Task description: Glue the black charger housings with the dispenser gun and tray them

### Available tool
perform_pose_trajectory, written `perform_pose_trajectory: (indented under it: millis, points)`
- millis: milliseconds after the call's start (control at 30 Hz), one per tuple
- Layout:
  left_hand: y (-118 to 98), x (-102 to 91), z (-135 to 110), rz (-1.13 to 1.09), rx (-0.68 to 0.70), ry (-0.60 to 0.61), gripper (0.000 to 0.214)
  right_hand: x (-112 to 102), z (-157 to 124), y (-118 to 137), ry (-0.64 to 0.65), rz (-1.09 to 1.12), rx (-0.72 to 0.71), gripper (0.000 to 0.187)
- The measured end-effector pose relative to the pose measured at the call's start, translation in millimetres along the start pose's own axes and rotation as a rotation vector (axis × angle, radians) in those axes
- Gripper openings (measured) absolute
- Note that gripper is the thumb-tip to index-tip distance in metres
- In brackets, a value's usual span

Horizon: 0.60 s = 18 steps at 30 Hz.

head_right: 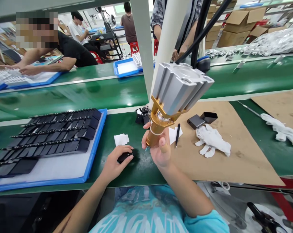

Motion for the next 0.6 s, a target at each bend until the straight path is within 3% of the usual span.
perform_pose_trajectory:
  millis: [133, 267, 433, 500, 600]
  points:
    - [4.5, -0.8, -1.9, -0.127, -0.119, 0.072, 0.008, -1.1, -0.3, 0.8, -0.013, -0.002, -0.001, 0.037]
    - [6.1, 1.3, -4.1, -0.103, -0.054, 0.033, 0.002, -1.5, -0.9, 1.7, 0.005, 0.006, 0.007, 0.036]
    - [9.1, 3.5, 0.1, 0.275, 0.224, 0.106, 0.025, -0.7, -0.3, 2.3, -0.014, -0.026, 0.019, 0.036]
    - [9.8, 1.3, 2.3, 0.445, 0.267, 0.174, 0.033, -0.1, 0.2, 2.5, -0.019, -0.029, 0.024, 0.037]
    - [8.9, -4.2, 5.3, 0.567, 0.286, 0.272, 0.03, 0.6, 0.6, 2.9, -0.008, -0.008, 0.019, 0.034]
Point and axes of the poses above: each hand's wrist, its own z-axis towards the middle knuckle, its own x-axis out of the palm, y = z × x, the point moved 1 cm from there along z, towards the middle knuckle, and after that the axes turned 8 degrees about z, right-handed, at the moved point
